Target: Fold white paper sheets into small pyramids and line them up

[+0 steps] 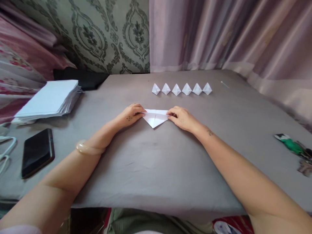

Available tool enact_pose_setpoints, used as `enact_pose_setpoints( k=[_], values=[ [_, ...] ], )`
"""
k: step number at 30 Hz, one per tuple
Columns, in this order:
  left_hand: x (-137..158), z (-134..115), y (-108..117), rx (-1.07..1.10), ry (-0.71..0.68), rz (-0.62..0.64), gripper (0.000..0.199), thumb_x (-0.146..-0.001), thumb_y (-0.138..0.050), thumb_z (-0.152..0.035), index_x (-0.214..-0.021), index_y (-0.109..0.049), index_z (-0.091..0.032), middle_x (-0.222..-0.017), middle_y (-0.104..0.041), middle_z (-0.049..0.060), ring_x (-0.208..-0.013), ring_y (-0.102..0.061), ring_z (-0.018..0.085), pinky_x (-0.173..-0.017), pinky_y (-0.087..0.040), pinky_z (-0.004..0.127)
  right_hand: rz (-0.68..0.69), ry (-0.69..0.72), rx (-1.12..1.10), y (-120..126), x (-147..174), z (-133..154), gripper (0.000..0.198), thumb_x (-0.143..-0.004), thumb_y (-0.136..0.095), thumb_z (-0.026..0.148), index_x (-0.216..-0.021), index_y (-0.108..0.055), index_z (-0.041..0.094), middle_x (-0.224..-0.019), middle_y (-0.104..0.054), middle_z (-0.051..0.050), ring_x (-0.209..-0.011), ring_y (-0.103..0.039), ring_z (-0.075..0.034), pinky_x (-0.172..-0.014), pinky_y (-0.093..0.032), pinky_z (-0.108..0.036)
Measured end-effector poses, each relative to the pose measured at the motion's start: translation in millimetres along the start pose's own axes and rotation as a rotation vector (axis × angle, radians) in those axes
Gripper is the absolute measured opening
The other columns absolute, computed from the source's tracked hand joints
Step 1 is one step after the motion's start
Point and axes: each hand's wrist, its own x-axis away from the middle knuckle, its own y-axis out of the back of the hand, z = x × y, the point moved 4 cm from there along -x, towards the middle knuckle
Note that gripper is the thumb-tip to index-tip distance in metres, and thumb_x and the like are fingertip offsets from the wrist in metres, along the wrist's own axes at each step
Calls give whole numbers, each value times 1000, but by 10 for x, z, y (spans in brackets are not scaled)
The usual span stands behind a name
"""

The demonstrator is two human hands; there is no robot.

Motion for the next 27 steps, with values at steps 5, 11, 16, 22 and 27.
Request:
enact_pose_setpoints(
  k=[5, 11, 16, 22, 27],
  values=[
    [9, 15, 75, 58, 84, -4, 22, -89, -51, -27, -92, -69, -15, -97, -65, 9, -84, -60, 17, -82, -47, 31, -64, 16, -112, 5, 44, -79, 20, -83, -56, 29, -89, -73, 21, -94, -67, -5, -78, -61, -17, -75, -47, -32],
    [32, -1, 80, 43, -32, -12, 26, -92, -47, -29, -89, -69, -15, -95, -66, 10, -86, -61, 17, -82, -47, 30, -92, 171, 27, 3, 117, 1, 26, -89, -48, 25, -94, -73, 21, -99, -68, -6, -87, -63, -18, -82, -47, -33],
    [82, -50, 87, -108, -197, 57, 34, -96, -34, -19, -101, -67, -14, -103, -63, 13, -97, -56, 19, -87, -45, 32, -67, 185, 176, -8, 161, 30, 29, -93, -43, 22, -103, -71, 23, -104, -66, -7, -94, -61, -20, -81, -48, -34],
    [172, -130, 117, -355, -193, 190, 43, -86, -35, -2, -114, -63, -16, -101, -62, 11, -93, -53, 20, -79, -44, 29, -24, 206, 322, -8, 195, 98, 32, -94, -39, 18, -108, -68, 21, -107, -66, -8, -97, -59, -21, -78, -46, -33],
    [295, -267, 114, -499, -63, 258, 52, -82, -39, -2, -129, -53, -18, -116, -58, 11, -97, -54, 21, -77, -45, 28, 75, 111, 641, -17, 263, 413, 36, -89, -36, 9, -104, -67, 19, -101, -67, -12, -89, -62, -23, -65, -39, -32]
  ],
)
